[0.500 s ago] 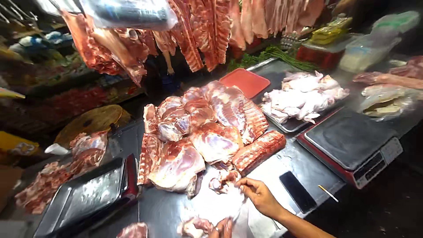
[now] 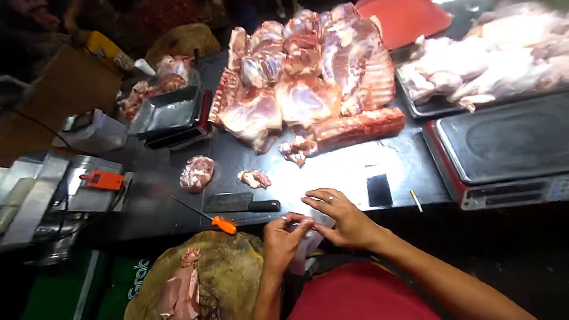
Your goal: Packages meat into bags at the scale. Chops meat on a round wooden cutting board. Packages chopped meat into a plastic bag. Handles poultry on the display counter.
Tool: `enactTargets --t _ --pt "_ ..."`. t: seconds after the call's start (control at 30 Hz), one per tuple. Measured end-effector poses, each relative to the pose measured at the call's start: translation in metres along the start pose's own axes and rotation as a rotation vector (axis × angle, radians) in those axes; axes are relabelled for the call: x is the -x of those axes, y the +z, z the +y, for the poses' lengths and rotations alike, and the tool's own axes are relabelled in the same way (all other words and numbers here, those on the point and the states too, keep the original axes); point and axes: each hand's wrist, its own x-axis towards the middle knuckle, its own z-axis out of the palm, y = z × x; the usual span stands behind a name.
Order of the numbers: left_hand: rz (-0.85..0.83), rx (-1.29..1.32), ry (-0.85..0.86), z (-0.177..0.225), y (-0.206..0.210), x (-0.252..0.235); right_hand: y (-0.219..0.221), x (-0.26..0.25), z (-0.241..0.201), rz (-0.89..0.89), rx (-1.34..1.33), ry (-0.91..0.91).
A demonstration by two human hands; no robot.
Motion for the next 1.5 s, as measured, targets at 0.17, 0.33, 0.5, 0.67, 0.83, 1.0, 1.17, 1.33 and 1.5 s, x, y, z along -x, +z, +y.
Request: enactTargets --t 0.17,0.33,0.5,0.67,0.83,1.0,1.17,1.33,1.5 --pt "0.280 -0.055 -0.029 -0.010 -0.050 0.063 0.038 0.034 0.016 -0.118 -0.240 0.075" --pt "0.303 -0.045 -0.012 -0.022 -0.083 0.122 0.047 0.022 -0.003 -0.376 -0.166 0.165" --pt "0.089 -0.170 -0.160 -0.030 -0.084 0.144 0.089 -0.004 -0.067 -0.704 -0.384 -0.099" --pt "0.535 0.201 -0.228 -0.056 -0.177 0.179 0.143 -0.002 -0.073 -0.661 -0.454 0.061" --pt "0.711 0.742 -0.277 -0.106 -0.210 0.225 0.182 0.004 -0.089 -0.620 -0.615 0.326" --pt "0.330 0.692 -0.319 -0.122 -0.197 0.261 0.207 0.007 -0.093 -0.611 -0.518 0.398" --pt "0.496 0.669 -0.403 -0.147 -0.190 0.280 0.230 0.000 -0.093 -0.605 -0.174 0.301" --pt "0.676 0.846 -0.390 -0.155 -0.169 0.282 0.253 0.017 -0.147 -0.414 0.080 -0.080" --pt "0.654 1.114 -0.395 -0.156 -0.160 0.290 0.305 0.066 -0.176 -0.548 -0.329 0.306"
